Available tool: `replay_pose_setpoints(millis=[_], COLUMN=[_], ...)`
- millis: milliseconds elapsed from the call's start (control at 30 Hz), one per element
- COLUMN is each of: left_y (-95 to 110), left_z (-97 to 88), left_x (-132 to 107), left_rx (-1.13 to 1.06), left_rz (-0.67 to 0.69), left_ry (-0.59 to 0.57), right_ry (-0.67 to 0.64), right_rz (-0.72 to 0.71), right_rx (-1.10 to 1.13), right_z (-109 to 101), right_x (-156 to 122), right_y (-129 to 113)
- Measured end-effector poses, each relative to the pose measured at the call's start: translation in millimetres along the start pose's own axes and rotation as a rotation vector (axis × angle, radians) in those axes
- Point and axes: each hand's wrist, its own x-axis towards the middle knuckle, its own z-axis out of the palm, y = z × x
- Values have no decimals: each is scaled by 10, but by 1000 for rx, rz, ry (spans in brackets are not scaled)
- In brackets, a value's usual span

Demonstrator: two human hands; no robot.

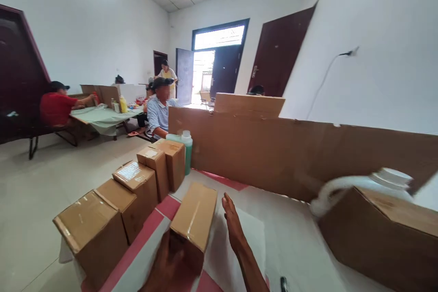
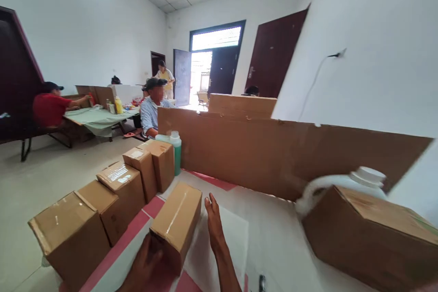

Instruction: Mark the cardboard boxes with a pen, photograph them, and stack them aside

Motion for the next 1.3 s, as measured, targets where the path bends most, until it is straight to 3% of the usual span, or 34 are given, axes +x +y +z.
replay_pose_setpoints(millis=[67,167,367,433,500,600,700,833,900,1000,1133,1233,1300], left_y=[68,214,566,755,950,1147,1201,1211,1241,1336,1492,1541,1516], left_z=[35,-40,-517,-655,-716,-692,-640,-596,-558,-472,-345,-229,-140], left_x=[-23,16,119,130,154,186,184,163,137,53,-110,-161,-122], left_rx=[-5,-20,8,35,51,27,21,12,19,22,-10,16,17], left_rz=[33,83,43,30,59,75,85,127,202,326,458,539,460], left_ry=[36,63,89,44,-84,-153,-143,-177,-244,-358,-461,-334,-172], right_ry=[-90,-130,-21,57,128,146,131,-77,-125,-85,-164,-148,-125], right_rz=[-6,-43,-7,42,114,178,84,-130,-169,-92,-2,1,39], right_rx=[7,-16,-300,-310,-331,-343,-254,-176,-186,-61,115,159,136], right_z=[105,168,-2,-48,-87,-148,-180,-127,-92,-134,-390,-544,-564], right_x=[85,-42,-696,-858,-951,-1055,-1185,-1363,-1427,-1497,-1608,-1740,-1850], right_y=[17,103,-2,-65,-60,25,36,-99,-161,-192,-123,-40,-4])
